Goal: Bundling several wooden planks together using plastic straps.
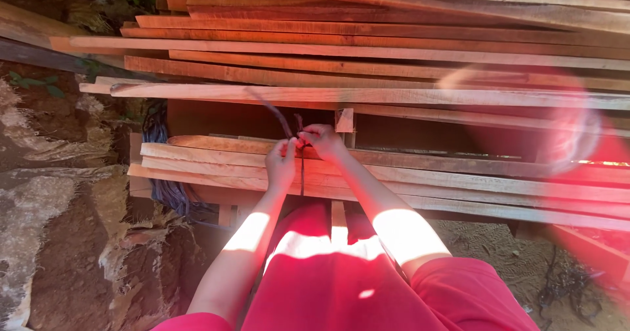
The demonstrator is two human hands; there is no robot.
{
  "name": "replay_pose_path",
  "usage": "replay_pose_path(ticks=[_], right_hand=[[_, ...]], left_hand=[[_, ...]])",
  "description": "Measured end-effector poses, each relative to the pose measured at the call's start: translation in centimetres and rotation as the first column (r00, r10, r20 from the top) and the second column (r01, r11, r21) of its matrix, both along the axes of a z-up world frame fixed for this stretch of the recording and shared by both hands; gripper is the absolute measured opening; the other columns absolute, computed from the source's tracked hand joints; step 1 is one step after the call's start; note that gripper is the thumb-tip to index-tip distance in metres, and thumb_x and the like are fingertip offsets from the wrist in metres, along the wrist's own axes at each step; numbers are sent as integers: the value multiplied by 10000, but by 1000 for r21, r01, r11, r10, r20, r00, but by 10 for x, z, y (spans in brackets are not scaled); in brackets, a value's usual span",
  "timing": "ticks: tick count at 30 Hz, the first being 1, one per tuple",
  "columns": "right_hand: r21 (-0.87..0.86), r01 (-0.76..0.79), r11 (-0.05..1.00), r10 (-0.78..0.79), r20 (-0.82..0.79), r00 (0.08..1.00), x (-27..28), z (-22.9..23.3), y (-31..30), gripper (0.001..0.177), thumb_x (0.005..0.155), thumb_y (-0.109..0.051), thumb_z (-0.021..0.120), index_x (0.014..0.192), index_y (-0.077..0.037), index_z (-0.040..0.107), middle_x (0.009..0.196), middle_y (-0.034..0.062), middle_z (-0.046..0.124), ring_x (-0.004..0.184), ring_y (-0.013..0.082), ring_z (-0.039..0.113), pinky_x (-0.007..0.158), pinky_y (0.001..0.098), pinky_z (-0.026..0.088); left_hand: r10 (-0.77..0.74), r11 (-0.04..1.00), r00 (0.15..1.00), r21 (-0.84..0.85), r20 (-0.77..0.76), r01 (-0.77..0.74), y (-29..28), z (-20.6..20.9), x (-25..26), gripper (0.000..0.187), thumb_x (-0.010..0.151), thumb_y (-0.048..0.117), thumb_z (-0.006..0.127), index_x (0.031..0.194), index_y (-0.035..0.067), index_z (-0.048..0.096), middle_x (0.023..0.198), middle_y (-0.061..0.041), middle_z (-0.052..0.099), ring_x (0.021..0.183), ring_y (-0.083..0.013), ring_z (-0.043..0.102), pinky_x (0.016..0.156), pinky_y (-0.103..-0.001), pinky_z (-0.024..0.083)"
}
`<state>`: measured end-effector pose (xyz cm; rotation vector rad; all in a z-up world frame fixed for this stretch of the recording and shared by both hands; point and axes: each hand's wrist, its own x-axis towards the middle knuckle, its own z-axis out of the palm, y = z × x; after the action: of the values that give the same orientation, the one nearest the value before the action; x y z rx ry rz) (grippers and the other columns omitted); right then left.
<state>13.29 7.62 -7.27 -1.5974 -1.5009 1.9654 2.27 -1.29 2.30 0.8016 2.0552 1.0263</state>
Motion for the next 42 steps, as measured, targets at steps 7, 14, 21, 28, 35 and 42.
replay_pose_path(ticks=[7,14,21,28,35,42], right_hand=[[-129,59,990,-73,-103,992,3,11,9,263,887,-200,812,1100,-85,708,816,29,748,737,88,653,713,233,536],[209,-122,970,140,-72,988,15,25,1,207,966,-184,644,1089,-97,786,1027,106,788,1065,271,715,963,412,544],[214,-238,947,226,76,971,16,36,6,244,1016,-323,619,1154,-147,716,1080,126,756,1107,342,692,959,455,532],[161,-214,963,194,132,972,8,33,4,230,985,-382,648,1112,-202,714,985,75,742,1063,273,702,931,396,535],[149,-185,971,174,83,981,11,47,13,188,992,-321,625,991,-164,728,848,74,739,875,255,717,839,389,548],[162,-165,973,149,107,983,16,34,4,250,927,-344,724,1131,-217,656,995,55,766,1008,264,715,920,421,542]], left_hand=[[-38,980,976,183,-213,78,31,-12,-18,193,937,234,780,867,56,753,938,-87,725,945,-290,712,898,-383,535],[-94,995,979,12,-180,98,47,-40,-20,198,934,299,772,909,103,788,1007,-24,741,946,-270,702,897,-396,550],[-327,908,932,-223,154,356,51,-52,-38,277,987,210,522,1109,143,761,1070,-135,751,1132,-407,649,986,-517,499],[-538,809,841,-317,-59,495,29,-8,-54,233,928,252,691,1119,154,783,1004,-123,779,1013,-352,720,895,-472,561],[-569,786,799,-414,-194,459,23,11,-46,281,959,456,636,1111,263,774,1008,-5,770,1066,-275,681,1009,-456,462],[-428,765,901,-558,-67,322,40,0,-42,189,883,495,683,996,391,794,991,72,787,1106,-256,691,970,-393,470]])
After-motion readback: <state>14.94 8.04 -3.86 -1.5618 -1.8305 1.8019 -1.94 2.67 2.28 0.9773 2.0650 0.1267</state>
